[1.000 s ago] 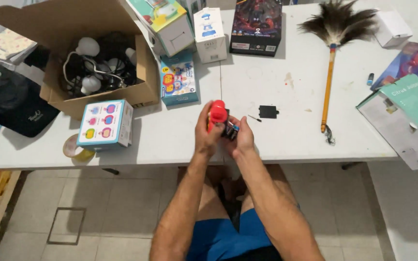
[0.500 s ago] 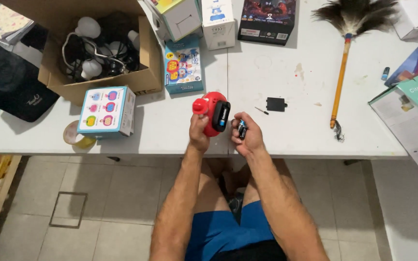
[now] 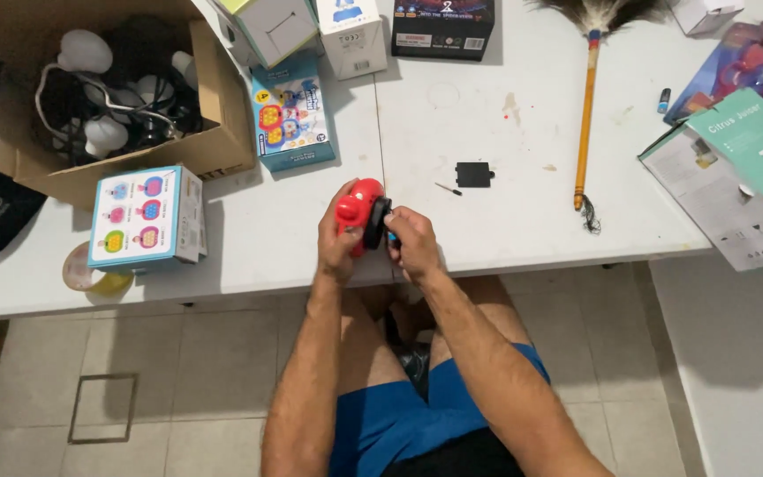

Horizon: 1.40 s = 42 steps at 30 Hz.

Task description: The person uses a screwdriver to remove the battery cover from a red electronic device. They insert batteries into the compartment, close the cover, and test the device, which lights up. Finally, they remove the batteries and reattach the cover.

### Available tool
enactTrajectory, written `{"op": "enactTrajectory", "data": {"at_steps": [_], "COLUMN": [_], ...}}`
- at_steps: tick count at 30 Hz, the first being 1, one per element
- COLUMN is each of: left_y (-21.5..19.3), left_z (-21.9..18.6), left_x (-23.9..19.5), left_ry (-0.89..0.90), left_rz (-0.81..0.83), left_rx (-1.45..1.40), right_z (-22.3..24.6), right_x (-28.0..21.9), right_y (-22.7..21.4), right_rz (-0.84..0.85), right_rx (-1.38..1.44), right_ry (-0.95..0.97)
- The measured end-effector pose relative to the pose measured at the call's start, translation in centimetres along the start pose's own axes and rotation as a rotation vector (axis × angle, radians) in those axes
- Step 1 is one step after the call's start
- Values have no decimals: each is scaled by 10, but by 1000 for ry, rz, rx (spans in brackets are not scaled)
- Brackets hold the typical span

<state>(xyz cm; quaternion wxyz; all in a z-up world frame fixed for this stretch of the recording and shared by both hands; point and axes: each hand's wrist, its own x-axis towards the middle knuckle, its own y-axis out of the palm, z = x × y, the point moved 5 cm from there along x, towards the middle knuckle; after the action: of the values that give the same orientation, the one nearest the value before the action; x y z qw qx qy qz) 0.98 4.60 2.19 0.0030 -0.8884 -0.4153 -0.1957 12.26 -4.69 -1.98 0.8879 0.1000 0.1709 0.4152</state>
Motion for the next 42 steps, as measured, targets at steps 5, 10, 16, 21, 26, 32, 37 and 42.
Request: {"op": "enactTrajectory", "data": {"at_steps": [5,10,16,21,26,32,37,42], "left_y": [4,-11,-32,-22,-34,-32,-40,-26], "left_z": [-6,9,55,27,74,69,56,47], "left_x": [4,-1,-19,-7,-15,-11,-10,-17], "left_ry": [18,81,67,38,11,1,-44,-212], "left_rz": [-78,-327,-712,-693,-744,-780,-793,-671], "left_rx": [-220,-326,-627,-690,-737,-839,-922,-991], "right_z": [6,27,38,63,98,76,81,77], "right_x": [9,-1,46,78,48,50,35,12], "right_y": [0,12,20,60,98,77,70,40], "right_rz": [140,229,113,156,106,128,59,67], "right_rx": [119,91,-787,-1161,-934,-775,-774,-737], "right_ry": [100,125,-17,-206,-215,-377,-329,-327]}}
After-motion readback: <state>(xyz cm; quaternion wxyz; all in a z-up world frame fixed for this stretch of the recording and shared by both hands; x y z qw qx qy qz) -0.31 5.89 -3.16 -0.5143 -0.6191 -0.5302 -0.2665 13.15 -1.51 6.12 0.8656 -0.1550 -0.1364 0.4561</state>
